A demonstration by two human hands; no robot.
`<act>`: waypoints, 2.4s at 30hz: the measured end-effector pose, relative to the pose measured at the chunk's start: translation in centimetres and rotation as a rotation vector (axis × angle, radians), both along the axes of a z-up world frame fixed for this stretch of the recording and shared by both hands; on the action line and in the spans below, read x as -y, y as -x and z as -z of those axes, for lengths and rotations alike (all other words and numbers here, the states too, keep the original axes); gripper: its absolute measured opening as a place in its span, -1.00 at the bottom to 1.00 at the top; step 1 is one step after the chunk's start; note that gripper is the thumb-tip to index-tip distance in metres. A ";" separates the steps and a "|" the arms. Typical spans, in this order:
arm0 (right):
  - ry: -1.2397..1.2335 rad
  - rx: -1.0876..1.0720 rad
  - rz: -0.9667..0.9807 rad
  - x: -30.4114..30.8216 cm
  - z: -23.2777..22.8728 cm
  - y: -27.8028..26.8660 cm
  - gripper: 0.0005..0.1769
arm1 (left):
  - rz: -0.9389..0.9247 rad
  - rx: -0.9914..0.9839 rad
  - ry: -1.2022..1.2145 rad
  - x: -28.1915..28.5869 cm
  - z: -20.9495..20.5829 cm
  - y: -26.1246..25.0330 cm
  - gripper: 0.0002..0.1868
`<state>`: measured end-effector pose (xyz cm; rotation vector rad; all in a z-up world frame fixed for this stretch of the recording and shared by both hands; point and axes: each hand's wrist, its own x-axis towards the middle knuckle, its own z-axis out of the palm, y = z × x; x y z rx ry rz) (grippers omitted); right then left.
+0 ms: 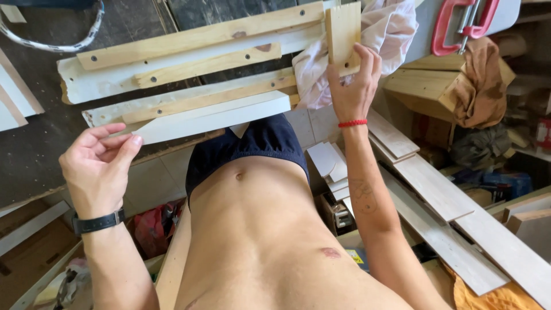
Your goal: The person applies edge banding to a wooden board by aligning the strip and using a clothes iron to heat-activate the adhesive.
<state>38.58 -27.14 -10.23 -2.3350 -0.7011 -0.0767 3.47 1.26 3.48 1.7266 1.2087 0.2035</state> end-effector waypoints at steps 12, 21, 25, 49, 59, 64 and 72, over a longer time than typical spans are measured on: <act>0.034 0.150 -0.003 -4.0 -1.5 -7.3 -0.39 | -0.092 0.018 -0.173 1.6 1.7 1.4 -0.70; 0.293 0.193 -0.399 -18.2 6.6 -14.4 -0.42 | -0.144 0.090 -0.253 4.6 1.6 4.4 -0.71; 0.214 -0.037 -0.474 -14.1 2.2 -14.4 -0.01 | -0.185 0.100 -0.209 5.8 2.6 7.0 -0.75; 0.374 -0.052 0.223 21.2 -14.9 -2.5 -0.91 | 0.789 0.444 -0.144 1.4 8.3 5.0 -0.72; 0.843 0.002 0.097 50.4 -6.2 10.2 -0.88 | 1.248 0.248 -0.207 3.1 8.8 2.4 -0.84; 1.209 0.161 0.035 52.4 13.7 24.3 -0.83 | 1.244 0.139 -0.221 8.0 10.6 3.3 -0.82; 0.307 -0.407 0.431 36.0 16.6 21.8 -0.65 | 1.299 0.013 -0.188 17.3 11.0 -0.9 -0.74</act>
